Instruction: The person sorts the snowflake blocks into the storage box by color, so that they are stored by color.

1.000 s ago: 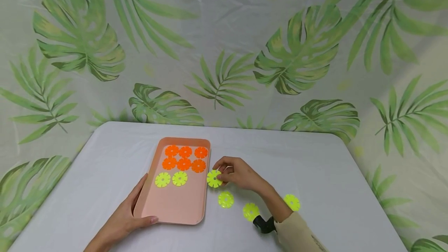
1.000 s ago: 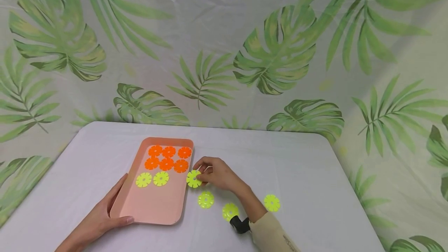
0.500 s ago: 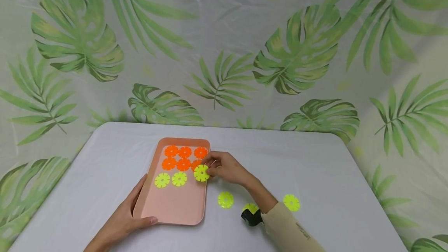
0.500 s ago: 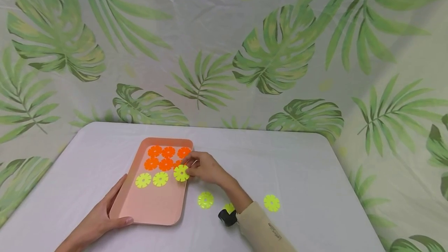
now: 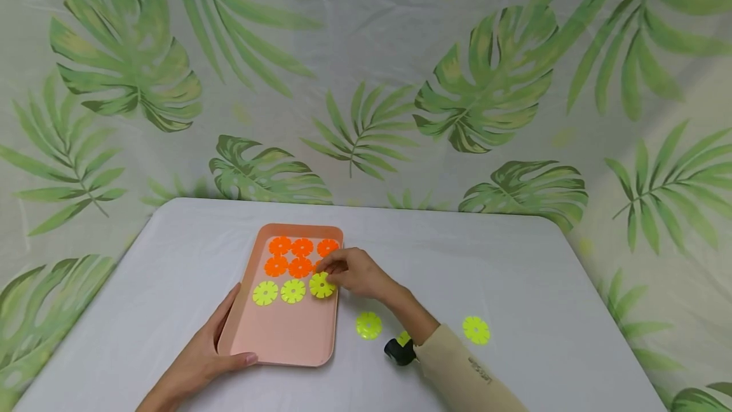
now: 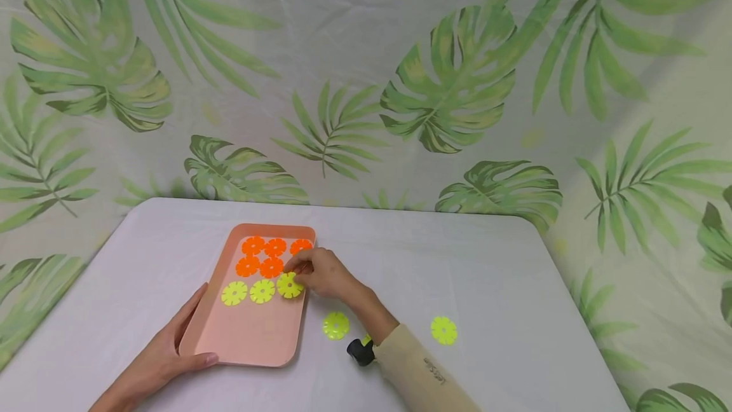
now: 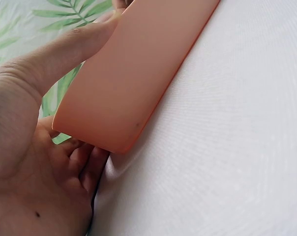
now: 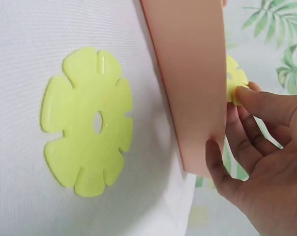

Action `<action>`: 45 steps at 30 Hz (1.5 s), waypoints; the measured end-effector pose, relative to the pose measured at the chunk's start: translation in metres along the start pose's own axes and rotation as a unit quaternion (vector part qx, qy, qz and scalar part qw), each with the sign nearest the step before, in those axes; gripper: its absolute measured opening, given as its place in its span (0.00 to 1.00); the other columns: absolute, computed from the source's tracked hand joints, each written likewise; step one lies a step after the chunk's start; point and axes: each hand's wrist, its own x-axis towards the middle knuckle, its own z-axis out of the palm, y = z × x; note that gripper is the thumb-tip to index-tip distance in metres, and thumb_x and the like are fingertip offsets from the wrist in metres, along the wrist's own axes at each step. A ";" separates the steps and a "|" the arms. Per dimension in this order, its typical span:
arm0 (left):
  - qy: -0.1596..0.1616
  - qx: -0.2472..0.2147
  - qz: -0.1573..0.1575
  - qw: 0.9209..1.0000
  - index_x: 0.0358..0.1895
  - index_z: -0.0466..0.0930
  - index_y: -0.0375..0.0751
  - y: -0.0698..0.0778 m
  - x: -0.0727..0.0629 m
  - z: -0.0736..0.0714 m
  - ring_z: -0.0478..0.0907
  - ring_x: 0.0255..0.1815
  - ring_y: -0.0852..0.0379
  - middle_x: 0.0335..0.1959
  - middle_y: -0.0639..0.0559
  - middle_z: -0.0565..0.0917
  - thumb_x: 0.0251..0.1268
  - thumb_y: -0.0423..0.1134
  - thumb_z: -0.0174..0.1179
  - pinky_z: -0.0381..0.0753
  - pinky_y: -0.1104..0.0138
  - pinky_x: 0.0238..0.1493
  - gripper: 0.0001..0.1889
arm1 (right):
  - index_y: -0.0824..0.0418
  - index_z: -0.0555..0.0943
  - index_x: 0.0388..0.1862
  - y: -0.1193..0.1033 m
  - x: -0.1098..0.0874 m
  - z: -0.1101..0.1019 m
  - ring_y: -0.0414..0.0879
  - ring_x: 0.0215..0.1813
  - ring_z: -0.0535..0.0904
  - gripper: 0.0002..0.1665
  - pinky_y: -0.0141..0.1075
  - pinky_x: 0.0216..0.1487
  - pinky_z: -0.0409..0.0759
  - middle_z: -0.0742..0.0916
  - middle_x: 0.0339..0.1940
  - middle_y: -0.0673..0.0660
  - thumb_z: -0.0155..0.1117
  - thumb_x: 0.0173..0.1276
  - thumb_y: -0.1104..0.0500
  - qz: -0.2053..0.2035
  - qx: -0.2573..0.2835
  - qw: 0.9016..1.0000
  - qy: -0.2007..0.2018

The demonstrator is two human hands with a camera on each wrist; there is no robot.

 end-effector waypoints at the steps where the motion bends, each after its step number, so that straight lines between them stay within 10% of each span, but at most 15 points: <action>1: 0.002 0.003 0.001 1.000 0.86 0.36 0.69 0.000 0.000 0.000 0.65 0.66 0.78 0.88 0.45 0.49 0.57 0.42 0.77 0.65 0.84 0.59 0.63 | 0.59 0.89 0.47 0.000 0.001 0.002 0.42 0.45 0.80 0.10 0.28 0.48 0.80 0.91 0.48 0.54 0.69 0.71 0.68 0.004 -0.009 1.000 0.000; 19: 0.003 -0.004 0.009 1.000 0.86 0.37 0.69 -0.001 0.000 0.001 0.67 0.65 0.76 0.87 0.44 0.51 0.57 0.41 0.77 0.67 0.83 0.59 0.63 | 0.57 0.88 0.49 -0.001 0.008 0.026 0.40 0.42 0.80 0.13 0.29 0.47 0.80 0.89 0.40 0.48 0.72 0.67 0.67 0.018 -0.158 0.987 0.019; 45: 0.000 -0.005 0.000 1.000 0.85 0.37 0.71 -0.001 -0.001 0.000 0.66 0.65 0.77 0.87 0.45 0.51 0.57 0.41 0.77 0.66 0.83 0.59 0.63 | 0.64 0.84 0.56 0.015 -0.023 -0.009 0.55 0.56 0.83 0.17 0.47 0.58 0.84 0.88 0.55 0.60 0.72 0.68 0.66 -0.027 0.042 0.997 0.063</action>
